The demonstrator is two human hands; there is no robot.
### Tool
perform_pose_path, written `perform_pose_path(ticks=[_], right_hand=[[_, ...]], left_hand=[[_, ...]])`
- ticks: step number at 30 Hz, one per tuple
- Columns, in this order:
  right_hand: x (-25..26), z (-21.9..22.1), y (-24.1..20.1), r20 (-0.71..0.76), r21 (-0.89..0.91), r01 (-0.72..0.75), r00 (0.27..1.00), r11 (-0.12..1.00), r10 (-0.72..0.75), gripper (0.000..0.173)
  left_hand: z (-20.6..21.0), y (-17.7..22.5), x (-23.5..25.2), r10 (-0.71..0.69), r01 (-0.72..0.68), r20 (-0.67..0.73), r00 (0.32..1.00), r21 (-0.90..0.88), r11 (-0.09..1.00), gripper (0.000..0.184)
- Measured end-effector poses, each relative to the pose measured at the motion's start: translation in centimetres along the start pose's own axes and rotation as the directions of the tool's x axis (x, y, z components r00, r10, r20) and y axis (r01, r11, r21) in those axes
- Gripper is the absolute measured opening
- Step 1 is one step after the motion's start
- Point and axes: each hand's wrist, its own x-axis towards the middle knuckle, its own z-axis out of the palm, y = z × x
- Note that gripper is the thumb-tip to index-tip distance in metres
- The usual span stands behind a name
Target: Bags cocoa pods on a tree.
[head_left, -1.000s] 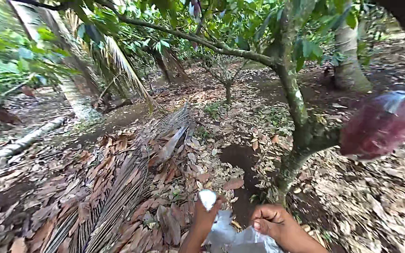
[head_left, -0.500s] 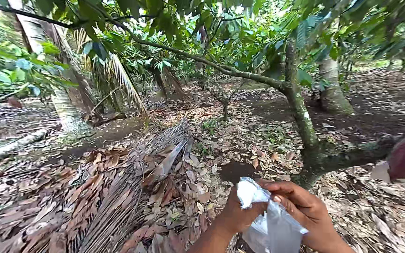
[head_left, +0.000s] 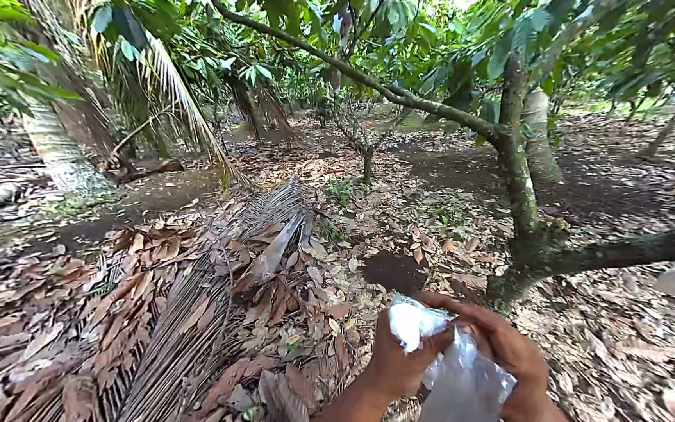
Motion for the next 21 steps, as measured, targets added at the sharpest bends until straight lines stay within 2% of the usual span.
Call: perform_pose_path(ticks=[2,4,8,10,14,16,18,21], right_hand=[[0.2,-0.2,-0.1,-0.037,-0.095,0.041,0.998,0.995,-0.045,0.02],[0.4,-0.8,0.4,-0.059,-0.154,0.057,0.996,0.986,-0.066,0.02],[0.4,-3.3,1.0,-0.137,-0.213,-0.028,0.991,0.977,-0.002,0.023],[0.0,-4.8,1.6,-0.165,-0.186,-0.08,0.985,0.979,0.049,0.022],[-0.5,-7.3,2.5,-0.165,-0.084,-0.169,0.974,0.982,0.154,0.019],[-0.6,-8.4,2.6,-0.113,0.058,-0.199,0.972,0.978,0.204,0.016],[-0.6,-9.2,2.4,-0.062,0.194,-0.228,0.968,0.954,0.243,0.015],[-1.0,-10.1,2.3,-0.053,0.22,-0.247,0.963,0.944,0.264,0.017]], left_hand=[[0.4,0.4,-0.4,0.009,-0.009,-0.011,1.0,0.024,1.0,0.03],[0.7,0.6,-0.4,0.008,-0.008,-0.004,1.0,0.036,0.999,0.034],[1.8,0.3,-0.3,-0.11,0.109,0.009,0.994,0.081,0.991,0.041],[2.9,0.1,0.0,-0.146,0.145,0.013,0.989,0.046,0.988,0.043],[4.8,-0.3,0.2,-0.185,0.188,0.039,0.982,-0.126,0.974,0.028],[5.5,-0.6,0.6,-0.181,0.181,0.007,0.983,-0.065,0.981,0.028],[6.0,-1.3,1.1,-0.168,0.17,-0.044,0.985,0.043,0.985,0.037],[7.1,-1.9,1.0,-0.134,0.14,-0.05,0.99,0.129,0.982,0.061]])
